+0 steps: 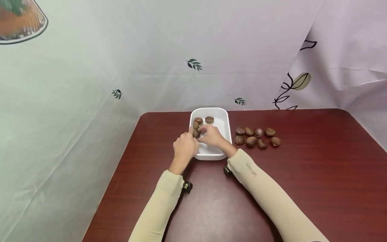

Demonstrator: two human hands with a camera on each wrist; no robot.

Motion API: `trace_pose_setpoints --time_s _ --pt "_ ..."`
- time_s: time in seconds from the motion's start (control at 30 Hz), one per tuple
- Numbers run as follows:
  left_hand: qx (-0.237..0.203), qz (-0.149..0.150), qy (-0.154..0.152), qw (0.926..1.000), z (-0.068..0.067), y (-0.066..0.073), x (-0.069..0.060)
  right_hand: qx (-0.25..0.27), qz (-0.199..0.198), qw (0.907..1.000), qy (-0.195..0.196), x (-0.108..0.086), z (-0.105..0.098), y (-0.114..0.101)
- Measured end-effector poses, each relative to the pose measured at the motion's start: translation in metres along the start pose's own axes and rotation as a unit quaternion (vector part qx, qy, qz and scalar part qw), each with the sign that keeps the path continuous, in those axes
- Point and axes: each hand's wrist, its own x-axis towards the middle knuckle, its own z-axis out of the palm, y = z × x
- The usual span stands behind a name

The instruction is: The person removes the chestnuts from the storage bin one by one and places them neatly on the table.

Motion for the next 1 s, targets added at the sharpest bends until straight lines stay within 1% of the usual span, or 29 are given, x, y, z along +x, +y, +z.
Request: trace_pose_setpoints --time_s 0.1,0.17,0.2,0.23,0.37,0.5,0.6,0.77,1.0 --pt "-0.001 0.001 -0.002 1.0000 0.001 0.001 0.000 -0.021 0.011 0.9996 -0.019 0.005 0.004 -0.002" --pt "-0.001 0.002 -0.001 1.0000 0.001 0.001 0.001 -0.027 0.022 0.9992 -0.020 0.008 0.006 -0.003" --pt "-0.001 0.003 -0.001 1.0000 0.001 0.002 0.001 -0.028 0.040 0.9984 -0.027 0.008 0.006 -0.007" --pt "-0.001 0.003 0.000 1.0000 0.001 0.002 0.001 -0.032 0.047 0.9980 -0.027 0.009 0.007 -0.007" --pt "0.002 0.004 0.003 1.0000 0.000 0.001 0.002 -0.038 0.059 0.9970 -0.033 0.009 0.009 -0.008" --pt "0.004 0.006 0.005 1.0000 0.000 -0.001 0.002 -0.033 0.048 0.9972 -0.046 0.006 0.009 -0.007" --pt "0.007 0.006 0.003 1.0000 0.001 -0.001 0.001 -0.032 0.033 0.9972 -0.060 0.004 0.011 -0.006" --pt "0.003 0.009 0.007 0.9999 0.003 -0.001 0.000 -0.049 0.015 0.9952 -0.084 0.000 0.012 -0.005" --pt "-0.001 0.008 0.012 0.9999 0.002 -0.001 0.000 -0.070 -0.020 0.9929 -0.095 -0.001 0.013 -0.007"
